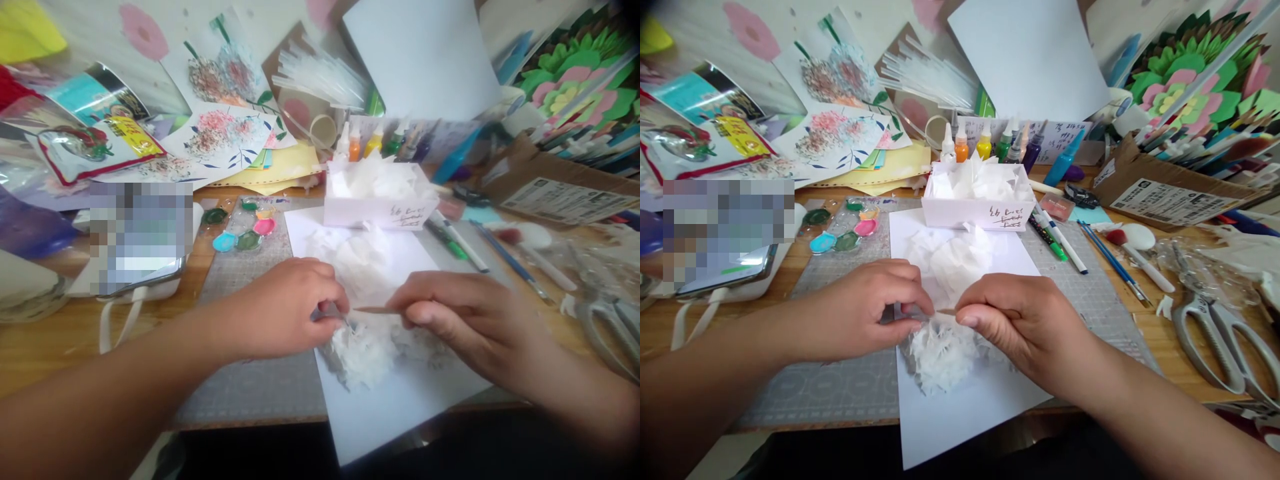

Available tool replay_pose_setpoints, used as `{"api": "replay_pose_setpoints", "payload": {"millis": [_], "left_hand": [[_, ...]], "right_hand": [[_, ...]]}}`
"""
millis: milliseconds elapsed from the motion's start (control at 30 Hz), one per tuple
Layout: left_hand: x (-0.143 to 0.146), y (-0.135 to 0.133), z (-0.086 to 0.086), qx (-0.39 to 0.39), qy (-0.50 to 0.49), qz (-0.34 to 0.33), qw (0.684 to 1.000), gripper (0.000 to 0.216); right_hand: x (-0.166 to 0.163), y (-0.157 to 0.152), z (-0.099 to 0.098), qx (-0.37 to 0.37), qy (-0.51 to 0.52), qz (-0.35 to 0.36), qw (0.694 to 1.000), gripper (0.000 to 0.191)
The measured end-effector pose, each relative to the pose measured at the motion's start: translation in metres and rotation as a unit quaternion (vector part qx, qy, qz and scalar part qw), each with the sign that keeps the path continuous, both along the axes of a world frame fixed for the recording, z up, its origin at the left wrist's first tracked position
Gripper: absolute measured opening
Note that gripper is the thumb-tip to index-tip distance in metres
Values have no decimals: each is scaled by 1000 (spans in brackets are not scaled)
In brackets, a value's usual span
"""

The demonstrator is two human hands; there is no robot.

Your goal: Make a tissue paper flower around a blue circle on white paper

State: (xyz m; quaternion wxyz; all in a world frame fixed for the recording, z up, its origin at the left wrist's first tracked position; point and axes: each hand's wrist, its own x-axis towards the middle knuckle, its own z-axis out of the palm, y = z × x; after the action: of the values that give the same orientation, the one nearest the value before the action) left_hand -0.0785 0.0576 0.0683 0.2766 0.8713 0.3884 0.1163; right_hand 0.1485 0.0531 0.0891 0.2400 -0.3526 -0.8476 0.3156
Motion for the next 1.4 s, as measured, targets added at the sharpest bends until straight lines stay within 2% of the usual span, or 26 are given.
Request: {"api": "replay_pose_setpoints", "payload": {"millis": [133,267,500,567,667,733,800,967,1033,1100,1233,1300,1400], "left_hand": [[0,1,-2,-6,-1,-3,1000,13],[-1,0,0,-15,0,-11,1000,13],[-2,-4,4,-68,10,-75,995,30],[-3,-5,6,-78,18,-99,992,33],[-3,-6,9,-83,25,-127,988,27],[-3,-6,11,-86,30,-136,986,20],[-3,-7,13,-86,33,-139,986,18],[-5,-9,14,-73,48,-143,986,15],[-6,-10,15,-74,51,-143,986,9],[-7,-10,17,-76,51,-143,986,7],[-7,-8,20,-71,55,-149,985,8],[-8,-8,21,-72,57,-148,985,10],[-10,-8,23,-87,56,-152,983,14]], "right_hand": [[-2,2,-2,-21,-16,4,1000,23],[0,3,4,-45,-18,31,998,28],[6,5,12,-88,-38,58,994,27],[11,8,14,-68,-31,28,997,24],[20,15,18,46,-22,-47,998,28],[22,21,18,126,-29,-60,990,29],[20,26,12,166,-65,-52,983,25],[2,35,-12,175,-251,-57,950,15],[-3,39,-17,152,-285,-59,944,11],[-6,42,-15,123,-274,-68,952,4],[-7,36,2,119,-161,-108,974,10],[-11,29,8,126,-110,-70,983,9],[-18,18,8,113,-132,66,983,10]]}}
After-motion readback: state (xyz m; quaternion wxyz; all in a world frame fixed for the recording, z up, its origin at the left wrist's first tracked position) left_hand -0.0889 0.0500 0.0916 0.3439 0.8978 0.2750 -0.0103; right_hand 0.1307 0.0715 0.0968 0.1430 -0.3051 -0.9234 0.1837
